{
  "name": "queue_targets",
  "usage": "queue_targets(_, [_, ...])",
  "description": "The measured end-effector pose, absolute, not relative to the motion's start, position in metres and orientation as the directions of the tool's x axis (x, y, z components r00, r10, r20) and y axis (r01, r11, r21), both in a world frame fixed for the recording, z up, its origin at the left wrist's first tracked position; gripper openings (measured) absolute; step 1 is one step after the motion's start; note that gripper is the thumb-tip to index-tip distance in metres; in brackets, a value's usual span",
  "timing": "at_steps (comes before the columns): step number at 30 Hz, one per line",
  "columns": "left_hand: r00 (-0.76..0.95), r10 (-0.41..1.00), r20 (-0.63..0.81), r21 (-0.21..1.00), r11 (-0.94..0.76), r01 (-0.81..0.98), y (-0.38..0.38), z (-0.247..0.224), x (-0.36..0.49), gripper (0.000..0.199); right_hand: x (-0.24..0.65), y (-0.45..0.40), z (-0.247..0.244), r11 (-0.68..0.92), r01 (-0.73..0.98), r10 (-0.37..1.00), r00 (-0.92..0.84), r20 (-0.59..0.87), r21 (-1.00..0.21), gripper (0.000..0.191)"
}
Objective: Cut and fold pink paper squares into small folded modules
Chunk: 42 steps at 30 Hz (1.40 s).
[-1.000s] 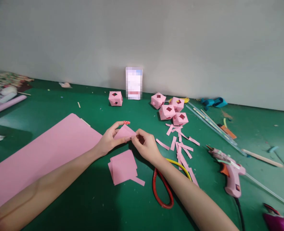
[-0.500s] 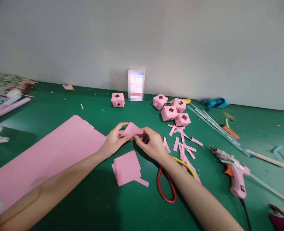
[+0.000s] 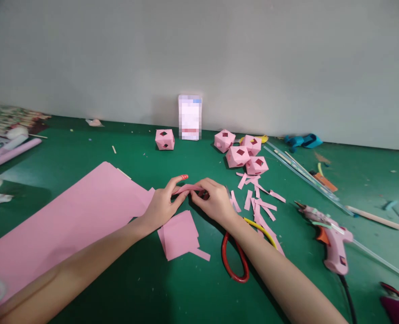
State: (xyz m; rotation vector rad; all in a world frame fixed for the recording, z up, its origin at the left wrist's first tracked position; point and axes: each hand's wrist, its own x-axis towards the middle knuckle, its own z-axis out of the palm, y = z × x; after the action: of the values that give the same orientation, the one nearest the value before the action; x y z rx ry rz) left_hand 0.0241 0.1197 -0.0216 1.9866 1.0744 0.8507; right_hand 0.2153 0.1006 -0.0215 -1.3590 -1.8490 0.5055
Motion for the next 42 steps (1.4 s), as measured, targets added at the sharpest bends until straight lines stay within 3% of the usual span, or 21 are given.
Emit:
queue_targets(4, [0.494,0.808,0.323,0.7,-0.555,0.45,0.122,-0.026,0.026,0.025,0.22,0.102,-0.021,0.401,0.634,0.899,-0.132,0.418,-0.662,0.007])
queue_targets(8, [0.549,0.756,0.357,0.567,-0.642,0.516,0.125,-0.028,0.026,0.027,0.222,0.102,-0.021,0.453,0.648,0.868,-0.163,0.469,-0.612,0.008])
queue_targets(15, [0.568,0.718,0.402,0.559,-0.684,0.469,0.125,-0.03,0.025,0.026,0.221,0.1,-0.024,0.484,0.691,0.843,-0.203,0.498,-0.537,0.009])
queue_targets(25, [0.588,0.695,0.415,0.622,-0.688,0.374,0.124,-0.024,0.025,0.03,0.218,0.103,-0.019,0.316,0.655,0.915,-0.019,0.403,-0.686,0.006])
queue_targets(32, [0.59,0.701,0.4,0.643,-0.674,0.365,0.121,-0.024,0.024,0.025,0.236,0.115,-0.018,0.079,0.533,0.929,0.267,0.256,-0.843,0.01])
queue_targets(37, [0.523,0.792,0.315,0.772,-0.534,0.345,0.126,-0.021,0.024,0.025,0.237,0.113,-0.017,0.167,0.452,0.969,0.09,0.231,-0.876,0.023])
queue_targets(40, [0.533,0.793,0.296,0.794,-0.515,0.324,0.128,-0.018,0.024,0.024,0.234,0.111,-0.016,0.174,0.378,0.984,-0.098,0.148,-0.909,0.04])
queue_targets(42, [0.546,0.787,0.287,0.796,-0.513,0.321,0.129,-0.017,0.024,0.023,0.233,0.11,-0.015,0.145,0.373,0.983,-0.16,0.09,-0.916,0.039])
